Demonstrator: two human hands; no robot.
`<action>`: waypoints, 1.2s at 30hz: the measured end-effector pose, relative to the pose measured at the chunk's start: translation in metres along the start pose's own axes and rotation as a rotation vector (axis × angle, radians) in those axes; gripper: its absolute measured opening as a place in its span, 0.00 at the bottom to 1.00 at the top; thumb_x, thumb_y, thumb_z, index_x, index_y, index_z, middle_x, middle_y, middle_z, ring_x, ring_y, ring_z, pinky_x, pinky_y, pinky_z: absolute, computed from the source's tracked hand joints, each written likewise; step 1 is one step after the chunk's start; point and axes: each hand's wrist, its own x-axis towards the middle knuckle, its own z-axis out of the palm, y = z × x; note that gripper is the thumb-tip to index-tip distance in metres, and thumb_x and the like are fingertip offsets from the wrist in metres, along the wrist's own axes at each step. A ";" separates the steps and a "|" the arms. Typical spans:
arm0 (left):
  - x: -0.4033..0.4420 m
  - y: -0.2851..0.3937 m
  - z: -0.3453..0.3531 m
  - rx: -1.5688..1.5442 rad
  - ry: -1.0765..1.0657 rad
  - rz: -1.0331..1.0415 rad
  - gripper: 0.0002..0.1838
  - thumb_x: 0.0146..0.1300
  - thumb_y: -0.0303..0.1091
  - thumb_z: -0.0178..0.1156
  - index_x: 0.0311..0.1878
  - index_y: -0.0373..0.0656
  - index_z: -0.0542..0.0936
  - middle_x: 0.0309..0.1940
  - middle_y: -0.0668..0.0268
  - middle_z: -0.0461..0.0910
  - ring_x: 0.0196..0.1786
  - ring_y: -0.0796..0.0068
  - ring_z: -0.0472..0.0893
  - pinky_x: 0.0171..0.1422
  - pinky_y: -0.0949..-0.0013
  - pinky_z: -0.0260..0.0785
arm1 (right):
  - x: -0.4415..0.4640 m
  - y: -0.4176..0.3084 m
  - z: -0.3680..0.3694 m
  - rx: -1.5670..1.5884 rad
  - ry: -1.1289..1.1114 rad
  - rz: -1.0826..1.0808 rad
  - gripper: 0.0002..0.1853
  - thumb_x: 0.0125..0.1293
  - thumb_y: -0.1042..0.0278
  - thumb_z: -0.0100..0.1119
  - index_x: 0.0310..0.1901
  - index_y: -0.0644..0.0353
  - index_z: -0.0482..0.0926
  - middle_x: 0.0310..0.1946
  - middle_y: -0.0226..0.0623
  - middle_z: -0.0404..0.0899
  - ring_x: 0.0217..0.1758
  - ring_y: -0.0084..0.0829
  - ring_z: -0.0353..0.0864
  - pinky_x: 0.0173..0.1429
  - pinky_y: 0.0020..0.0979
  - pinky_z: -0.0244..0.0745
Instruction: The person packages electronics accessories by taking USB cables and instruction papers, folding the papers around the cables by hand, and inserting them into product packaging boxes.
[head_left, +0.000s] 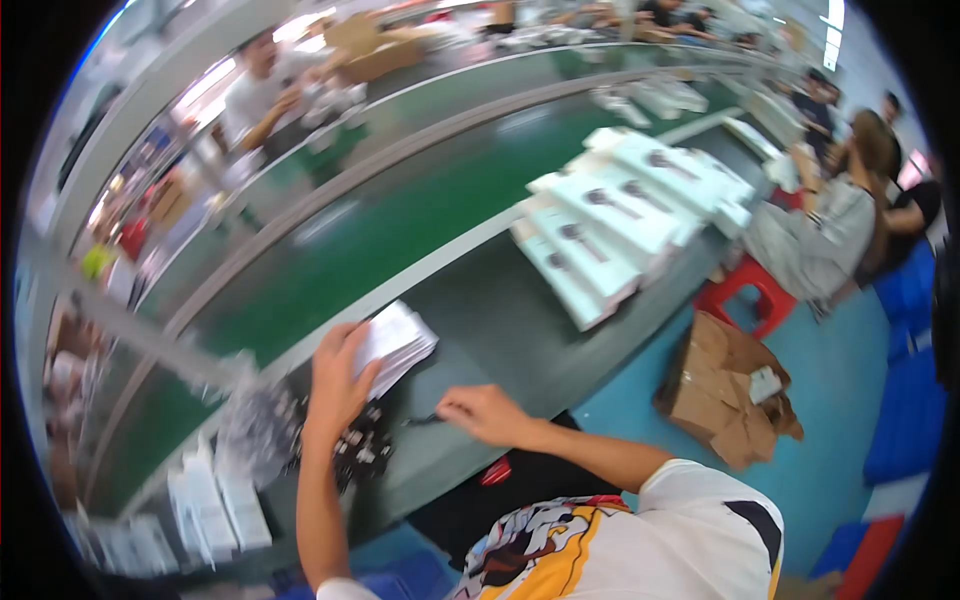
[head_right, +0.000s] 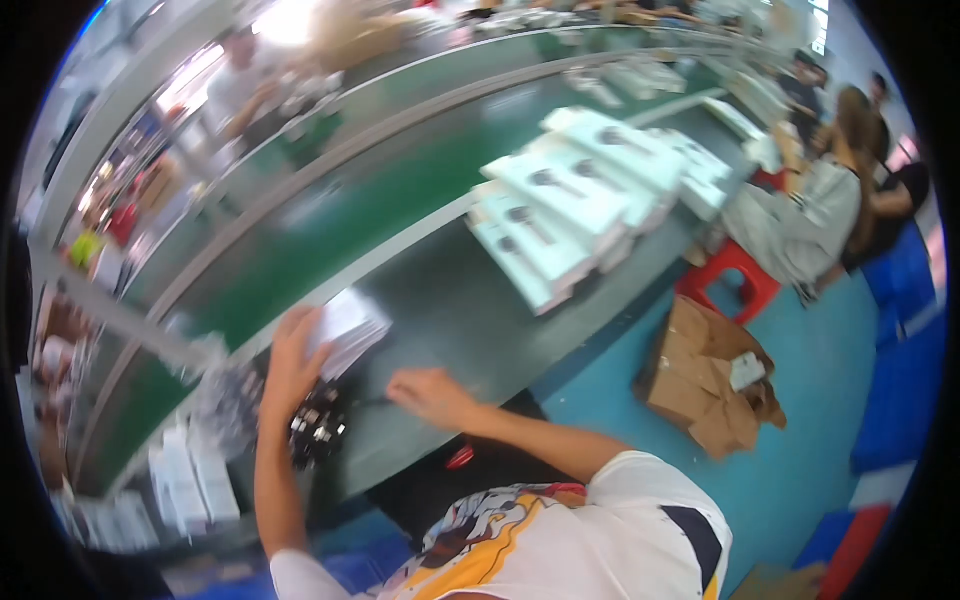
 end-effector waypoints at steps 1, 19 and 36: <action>0.000 0.000 0.000 0.012 0.018 0.016 0.26 0.59 0.30 0.69 0.62 0.34 0.79 0.59 0.46 0.77 0.61 0.42 0.77 0.67 0.51 0.68 | 0.000 -0.003 -0.001 -0.005 -0.014 0.035 0.10 0.74 0.63 0.60 0.43 0.62 0.83 0.31 0.40 0.84 0.30 0.35 0.83 0.38 0.35 0.76; 0.001 -0.002 0.002 -0.206 -0.061 -0.120 0.31 0.59 0.27 0.66 0.67 0.36 0.73 0.61 0.50 0.70 0.65 0.48 0.72 0.73 0.56 0.62 | 0.001 -0.013 -0.008 0.071 -0.087 0.176 0.09 0.73 0.65 0.57 0.42 0.62 0.80 0.33 0.44 0.84 0.33 0.46 0.83 0.42 0.42 0.76; 0.003 0.002 0.002 -0.112 -0.081 -0.129 0.33 0.59 0.32 0.70 0.68 0.34 0.74 0.65 0.48 0.72 0.67 0.47 0.71 0.75 0.54 0.60 | 0.002 -0.019 -0.011 0.086 -0.100 0.205 0.08 0.72 0.66 0.56 0.42 0.62 0.80 0.33 0.45 0.84 0.35 0.48 0.83 0.42 0.43 0.76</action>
